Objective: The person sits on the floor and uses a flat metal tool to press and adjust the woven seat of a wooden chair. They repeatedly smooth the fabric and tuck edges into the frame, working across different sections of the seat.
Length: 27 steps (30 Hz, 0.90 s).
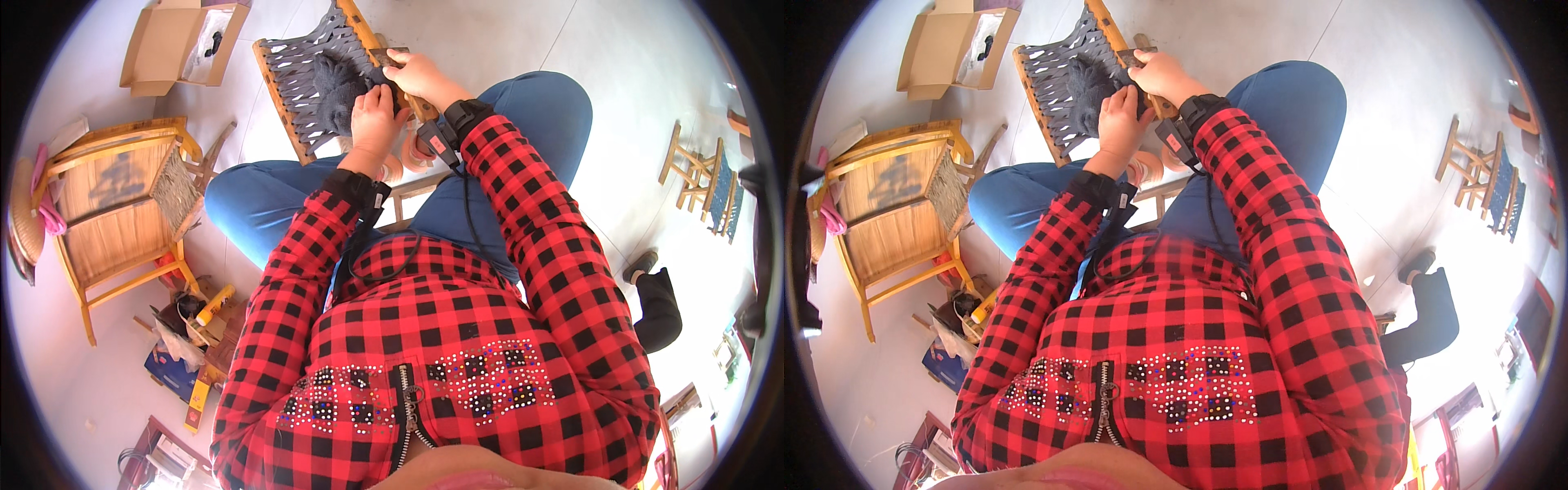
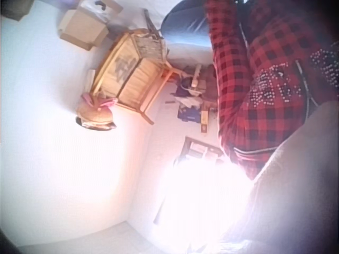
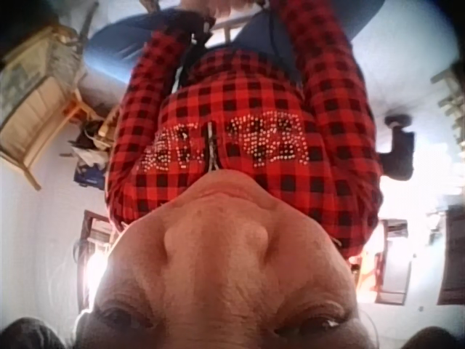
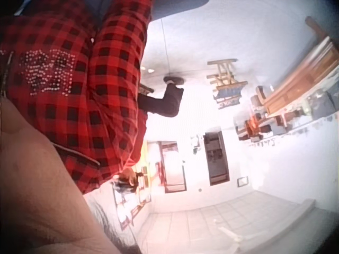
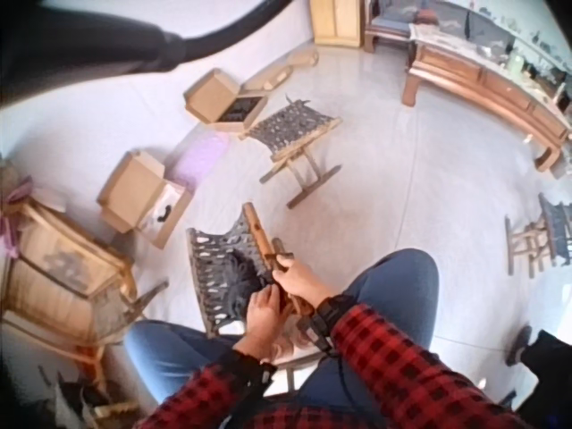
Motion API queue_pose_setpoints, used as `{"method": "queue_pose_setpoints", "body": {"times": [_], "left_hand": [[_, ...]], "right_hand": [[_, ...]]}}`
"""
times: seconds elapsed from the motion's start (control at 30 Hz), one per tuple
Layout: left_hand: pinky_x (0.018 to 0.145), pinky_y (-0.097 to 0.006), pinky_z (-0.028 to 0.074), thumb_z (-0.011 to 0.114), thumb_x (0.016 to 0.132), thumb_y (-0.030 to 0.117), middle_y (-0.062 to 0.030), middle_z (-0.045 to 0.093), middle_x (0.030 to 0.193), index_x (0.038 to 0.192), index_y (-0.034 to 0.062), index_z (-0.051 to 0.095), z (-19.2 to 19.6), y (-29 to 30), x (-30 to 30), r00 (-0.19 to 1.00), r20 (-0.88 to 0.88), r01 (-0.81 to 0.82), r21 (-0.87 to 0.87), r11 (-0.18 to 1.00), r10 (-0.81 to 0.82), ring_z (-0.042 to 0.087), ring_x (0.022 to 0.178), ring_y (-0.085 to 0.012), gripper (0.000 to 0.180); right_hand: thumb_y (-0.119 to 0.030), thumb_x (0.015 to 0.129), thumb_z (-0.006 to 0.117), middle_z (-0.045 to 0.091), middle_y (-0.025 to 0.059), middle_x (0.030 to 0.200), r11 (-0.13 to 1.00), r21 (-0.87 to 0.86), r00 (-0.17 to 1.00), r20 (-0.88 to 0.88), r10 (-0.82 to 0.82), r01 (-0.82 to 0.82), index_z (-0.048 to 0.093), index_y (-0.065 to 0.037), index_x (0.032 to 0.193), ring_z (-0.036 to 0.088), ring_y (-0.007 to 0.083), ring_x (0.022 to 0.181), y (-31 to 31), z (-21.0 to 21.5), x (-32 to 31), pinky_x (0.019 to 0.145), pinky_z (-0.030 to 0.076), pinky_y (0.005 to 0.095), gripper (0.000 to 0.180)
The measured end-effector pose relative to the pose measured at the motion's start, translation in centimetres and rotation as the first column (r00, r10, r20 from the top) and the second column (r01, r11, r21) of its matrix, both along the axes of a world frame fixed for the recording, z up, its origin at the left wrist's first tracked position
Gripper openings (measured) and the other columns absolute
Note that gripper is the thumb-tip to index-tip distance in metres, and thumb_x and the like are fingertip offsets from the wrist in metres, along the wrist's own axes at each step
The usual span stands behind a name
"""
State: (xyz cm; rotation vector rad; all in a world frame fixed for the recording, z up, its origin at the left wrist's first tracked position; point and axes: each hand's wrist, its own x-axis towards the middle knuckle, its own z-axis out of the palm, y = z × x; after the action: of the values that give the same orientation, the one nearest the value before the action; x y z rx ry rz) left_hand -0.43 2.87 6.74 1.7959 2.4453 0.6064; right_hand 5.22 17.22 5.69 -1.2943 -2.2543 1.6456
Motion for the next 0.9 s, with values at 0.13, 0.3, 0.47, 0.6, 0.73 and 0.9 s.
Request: {"method": "queue_pose_setpoints", "body": {"times": [0.13,0.3,0.47,0.6,0.73,0.9], "left_hand": [[0.082,-0.038,0.047,0.076,0.069,0.025,-0.0151,0.059,0.107,0.111,-0.0021,0.055,0.3,-0.2,0.4,0.996,-0.087,0.005,-0.014,1.0,-0.006,0.056,0.091,-0.0326,0.055],[0.08,-0.038,0.047,0.075,0.069,0.027,-0.0156,0.059,0.105,0.11,-0.003,0.055,-0.2,0.1,-0.1,0.995,-0.1,0.028,-0.012,1.0,-0.029,0.057,0.088,-0.0326,0.055],[0.079,-0.038,0.048,0.075,0.069,0.027,-0.0163,0.059,0.106,0.112,-0.0028,0.055,0.0,0.0,0.0,0.996,-0.093,0.008,-0.069,0.998,-0.015,0.056,0.088,-0.0325,0.057],[0.079,-0.039,0.048,0.075,0.068,0.026,-0.0172,0.059,0.106,0.113,-0.0028,0.054,0.1,0.0,0.1,0.996,-0.092,0.005,-0.03,1.0,-0.008,0.056,0.088,-0.0334,0.058],[0.08,-0.039,0.048,0.075,0.069,0.026,-0.0176,0.059,0.108,0.114,-0.003,0.054,0.0,0.2,0.1,0.997,-0.082,0.007,-0.058,0.998,-0.011,0.056,0.089,-0.0334,0.058],[0.081,-0.039,0.047,0.075,0.069,0.026,-0.0178,0.059,0.109,0.115,-0.0031,0.053,0.1,0.2,0.0,0.995,-0.096,0.015,-0.067,0.998,-0.021,0.056,0.089,-0.0335,0.058]], "right_hand": [[-0.035,0.083,0.061,0.062,0.0198,0.115,1.0,0.021,0.999,-0.053,-0.01,0.011,0.051,-0.013,0.132,0.061,0.0318,0.104,-0.7,0.0,0.7,0.09,0.046,0.0346,0.055],[-0.032,0.083,0.062,0.065,0.0184,0.107,0.998,-0.068,0.999,-0.043,-0.003,0.0,0.052,-0.01,0.131,0.064,0.0285,0.094,-1.3,0.2,2.2,0.083,0.048,0.0336,0.054],[-0.032,0.083,0.061,0.065,0.0176,0.11,0.996,-0.066,0.996,-0.062,-0.07,0.066,0.051,-0.01,0.132,0.063,0.0286,0.097,-0.5,0.4,0.9,0.085,0.048,0.0336,0.055],[-0.033,0.083,0.061,0.061,0.0191,0.117,0.999,-0.05,0.999,0.038,0.01,-0.008,0.05,-0.009,0.133,0.061,0.0305,0.106,-0.5,0.3,1.4,0.09,0.046,0.0341,0.056],[-0.031,0.083,0.061,0.059,0.0201,0.121,0.992,-0.123,1.0,0.018,-0.004,0.006,0.05,-0.009,0.133,0.059,0.0313,0.109,0.0,0.4,1.0,0.093,0.044,0.0334,0.055],[-0.032,0.083,0.061,0.06,0.0199,0.119,0.999,-0.04,0.999,-0.039,-0.007,0.006,0.051,-0.009,0.132,0.059,0.0305,0.108,0.0,0.6,0.1,0.092,0.045,0.0329,0.055]]}}
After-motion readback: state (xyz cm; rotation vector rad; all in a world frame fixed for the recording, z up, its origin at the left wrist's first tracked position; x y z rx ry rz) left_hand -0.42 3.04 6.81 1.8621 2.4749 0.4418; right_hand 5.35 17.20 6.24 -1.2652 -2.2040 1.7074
